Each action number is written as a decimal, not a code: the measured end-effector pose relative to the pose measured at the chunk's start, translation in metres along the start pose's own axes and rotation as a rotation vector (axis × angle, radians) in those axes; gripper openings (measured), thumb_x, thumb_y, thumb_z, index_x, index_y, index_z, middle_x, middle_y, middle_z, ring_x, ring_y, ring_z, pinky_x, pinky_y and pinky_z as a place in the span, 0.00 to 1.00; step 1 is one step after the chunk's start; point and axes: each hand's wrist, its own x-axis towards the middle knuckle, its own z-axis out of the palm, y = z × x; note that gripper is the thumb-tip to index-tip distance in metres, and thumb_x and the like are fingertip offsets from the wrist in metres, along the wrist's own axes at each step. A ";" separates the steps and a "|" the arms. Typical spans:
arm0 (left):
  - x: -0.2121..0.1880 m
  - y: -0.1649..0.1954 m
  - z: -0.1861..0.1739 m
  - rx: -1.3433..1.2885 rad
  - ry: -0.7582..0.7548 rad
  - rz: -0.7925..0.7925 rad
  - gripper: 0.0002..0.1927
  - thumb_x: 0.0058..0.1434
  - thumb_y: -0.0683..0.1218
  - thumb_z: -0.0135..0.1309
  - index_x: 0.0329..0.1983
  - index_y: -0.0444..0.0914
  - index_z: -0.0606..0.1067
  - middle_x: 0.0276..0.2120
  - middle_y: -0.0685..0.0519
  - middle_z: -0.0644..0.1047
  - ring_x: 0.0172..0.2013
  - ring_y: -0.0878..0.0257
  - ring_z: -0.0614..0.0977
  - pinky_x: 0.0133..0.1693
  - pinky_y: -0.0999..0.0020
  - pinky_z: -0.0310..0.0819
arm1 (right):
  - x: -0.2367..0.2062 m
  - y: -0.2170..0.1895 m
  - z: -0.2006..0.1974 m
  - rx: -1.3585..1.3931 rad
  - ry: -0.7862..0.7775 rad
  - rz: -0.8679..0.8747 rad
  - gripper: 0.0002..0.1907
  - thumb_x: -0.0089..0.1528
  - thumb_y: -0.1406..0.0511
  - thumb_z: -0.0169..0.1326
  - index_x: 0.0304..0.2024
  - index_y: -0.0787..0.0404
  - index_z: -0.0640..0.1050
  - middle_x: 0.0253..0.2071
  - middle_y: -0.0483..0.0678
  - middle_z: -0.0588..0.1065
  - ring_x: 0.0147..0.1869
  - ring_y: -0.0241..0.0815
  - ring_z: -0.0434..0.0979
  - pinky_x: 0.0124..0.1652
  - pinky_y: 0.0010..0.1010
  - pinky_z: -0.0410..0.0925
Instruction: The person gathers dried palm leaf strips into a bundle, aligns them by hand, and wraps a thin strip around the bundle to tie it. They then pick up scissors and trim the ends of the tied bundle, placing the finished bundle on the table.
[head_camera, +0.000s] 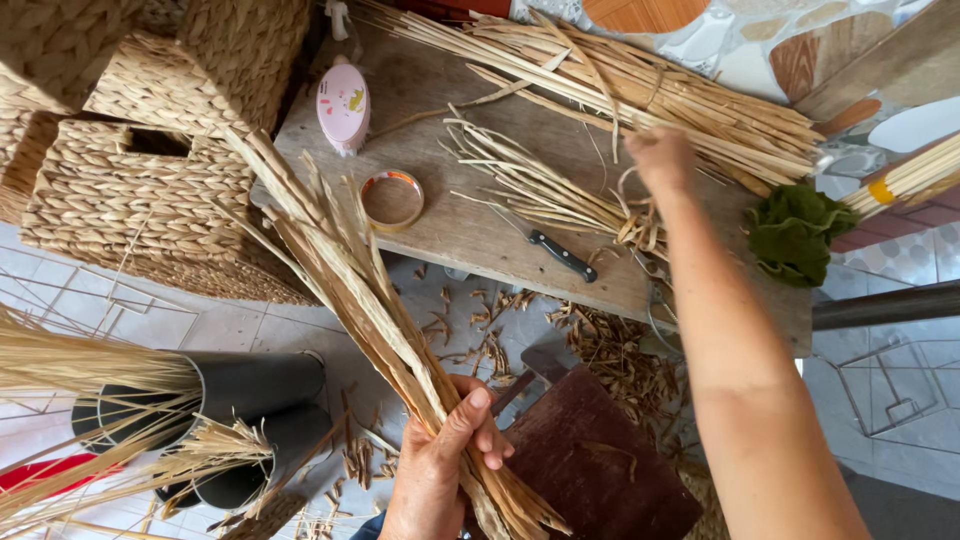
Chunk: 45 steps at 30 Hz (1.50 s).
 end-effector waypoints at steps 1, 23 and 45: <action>0.000 0.000 0.001 -0.002 -0.008 0.015 0.14 0.60 0.48 0.61 0.41 0.35 0.74 0.17 0.53 0.69 0.18 0.63 0.73 0.30 0.60 0.77 | -0.005 -0.003 0.005 -0.061 -0.047 -0.019 0.15 0.64 0.53 0.62 0.45 0.54 0.84 0.40 0.49 0.82 0.41 0.45 0.82 0.44 0.43 0.71; 0.004 0.001 -0.001 0.238 -0.295 0.192 0.40 0.51 0.37 0.62 0.69 0.47 0.65 0.30 0.61 0.75 0.28 0.71 0.76 0.31 0.75 0.73 | -0.258 -0.078 -0.150 0.147 -0.968 -0.639 0.09 0.62 0.63 0.58 0.43 0.56 0.82 0.27 0.43 0.83 0.25 0.29 0.82 0.25 0.21 0.74; 0.031 0.001 -0.004 0.010 0.066 0.089 0.15 0.60 0.51 0.60 0.40 0.34 0.76 0.23 0.50 0.75 0.24 0.59 0.78 0.28 0.65 0.73 | -0.014 -0.138 0.124 -0.150 -0.169 -0.555 0.27 0.64 0.64 0.50 0.67 0.50 0.68 0.53 0.61 0.74 0.55 0.64 0.75 0.49 0.52 0.67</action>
